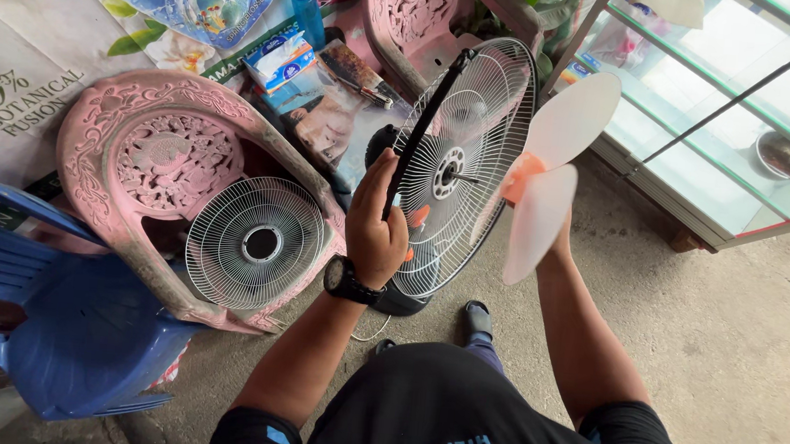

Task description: The person assembles a standing fan by attaching the neck to the base, securing the front grille, inserting the fan blade, and tightening the central nut. The person then attaches the rear grille and adjusts the fan head.

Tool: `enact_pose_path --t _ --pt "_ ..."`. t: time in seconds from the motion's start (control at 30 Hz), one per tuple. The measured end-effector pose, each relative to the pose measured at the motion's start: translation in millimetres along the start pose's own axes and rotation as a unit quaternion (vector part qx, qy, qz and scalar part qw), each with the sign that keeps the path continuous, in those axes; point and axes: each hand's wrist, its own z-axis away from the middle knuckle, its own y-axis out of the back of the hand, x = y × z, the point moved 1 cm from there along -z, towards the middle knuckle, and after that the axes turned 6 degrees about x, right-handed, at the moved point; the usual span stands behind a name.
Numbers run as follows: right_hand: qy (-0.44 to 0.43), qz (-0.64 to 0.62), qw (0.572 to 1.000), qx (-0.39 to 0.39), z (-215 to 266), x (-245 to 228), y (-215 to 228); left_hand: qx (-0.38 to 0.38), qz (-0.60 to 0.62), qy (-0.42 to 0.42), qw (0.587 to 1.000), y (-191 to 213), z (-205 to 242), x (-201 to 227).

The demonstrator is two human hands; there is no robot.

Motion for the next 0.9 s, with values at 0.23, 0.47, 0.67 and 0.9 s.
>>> enact_pose_path --t 0.23,0.47,0.67,0.9 --pt "0.043 -0.01 0.999 -0.029 21 -38 -35 0.008 -0.024 -0.017 1.0 -1 -2 0" --pt "0.058 0.062 0.982 -0.171 25 -104 -77 -0.006 -0.02 -0.042 0.999 -6 -3 7" --pt "0.074 0.047 0.96 -0.264 -1 -96 -104 -0.02 -0.01 -0.038 0.999 -9 -7 18" --pt "-0.051 -0.014 0.981 -0.185 -16 -70 -98 -0.048 -0.003 -0.023 0.999 -13 -8 21"
